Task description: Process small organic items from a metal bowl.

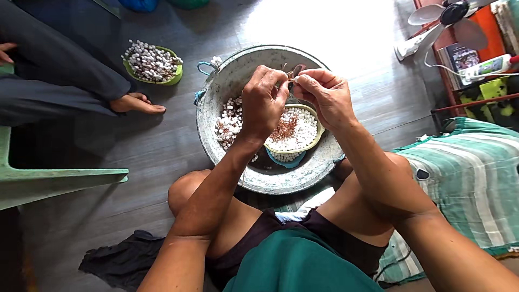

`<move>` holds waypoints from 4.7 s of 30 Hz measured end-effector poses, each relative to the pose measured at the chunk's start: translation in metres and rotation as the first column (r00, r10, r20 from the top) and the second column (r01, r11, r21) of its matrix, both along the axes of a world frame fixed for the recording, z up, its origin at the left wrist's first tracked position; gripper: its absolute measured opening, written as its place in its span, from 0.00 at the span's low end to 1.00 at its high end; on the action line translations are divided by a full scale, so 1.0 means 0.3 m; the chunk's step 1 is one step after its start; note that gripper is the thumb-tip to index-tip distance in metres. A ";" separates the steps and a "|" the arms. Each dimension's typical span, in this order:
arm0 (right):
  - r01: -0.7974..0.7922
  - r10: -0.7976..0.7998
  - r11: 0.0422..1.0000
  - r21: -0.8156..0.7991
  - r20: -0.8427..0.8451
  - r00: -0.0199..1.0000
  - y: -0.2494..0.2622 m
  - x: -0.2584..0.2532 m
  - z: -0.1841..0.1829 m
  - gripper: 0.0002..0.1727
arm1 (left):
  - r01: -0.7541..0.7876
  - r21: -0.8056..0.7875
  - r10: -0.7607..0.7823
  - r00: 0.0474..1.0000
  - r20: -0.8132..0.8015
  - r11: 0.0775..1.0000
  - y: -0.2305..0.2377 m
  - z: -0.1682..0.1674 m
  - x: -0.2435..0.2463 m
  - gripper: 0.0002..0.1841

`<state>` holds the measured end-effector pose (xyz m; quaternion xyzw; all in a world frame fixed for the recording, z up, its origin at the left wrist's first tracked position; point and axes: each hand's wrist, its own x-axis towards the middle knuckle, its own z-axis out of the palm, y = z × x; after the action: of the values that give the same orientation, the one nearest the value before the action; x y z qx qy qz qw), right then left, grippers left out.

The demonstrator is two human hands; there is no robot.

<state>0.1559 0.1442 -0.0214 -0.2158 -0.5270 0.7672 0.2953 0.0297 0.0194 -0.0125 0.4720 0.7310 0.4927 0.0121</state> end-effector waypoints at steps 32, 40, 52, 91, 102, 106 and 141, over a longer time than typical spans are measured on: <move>-0.021 0.027 0.954 0.298 -0.017 1.000 -0.003 0.012 0.010 0.11 | 0.000 0.104 -0.017 0.986 0.165 0.995 0.008 0.005 0.008 0.01; -0.028 0.035 0.936 0.350 -0.015 0.999 0.011 0.013 0.006 0.10 | 0.032 0.072 -0.043 0.986 0.158 0.997 0.007 0.006 0.002 0.01; -0.014 0.015 0.870 0.493 0.001 1.000 0.019 0.011 0.007 0.10 | 0.057 0.061 -0.069 0.977 0.203 0.996 0.008 0.009 -0.008 0.02; -0.084 0.092 0.928 0.363 -0.005 0.996 0.022 0.017 0.020 0.10 | 0.147 0.121 -0.178 0.935 0.307 0.982 0.002 0.016 -0.018 0.02; -0.060 0.086 0.831 0.554 -0.022 0.996 0.046 0.025 0.023 0.13 | 0.166 0.123 -0.200 0.908 0.368 0.978 -0.004 0.029 -0.023 0.02; -0.047 0.066 0.829 0.557 -0.013 0.998 0.037 0.017 0.018 0.09 | 0.171 0.124 -0.206 0.902 0.379 0.977 -0.001 0.025 -0.019 0.03; -0.193 0.049 0.330 0.924 0.188 0.981 -0.009 -0.046 0.460 0.18 | 0.023 0.352 -0.284 0.639 0.715 0.936 -0.078 0.134 -0.074 0.04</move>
<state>0.1420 0.1415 0.1166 -0.0152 -0.9033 0.3298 0.2738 0.0076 -0.0040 0.0276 0.2806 0.5287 0.7494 0.2831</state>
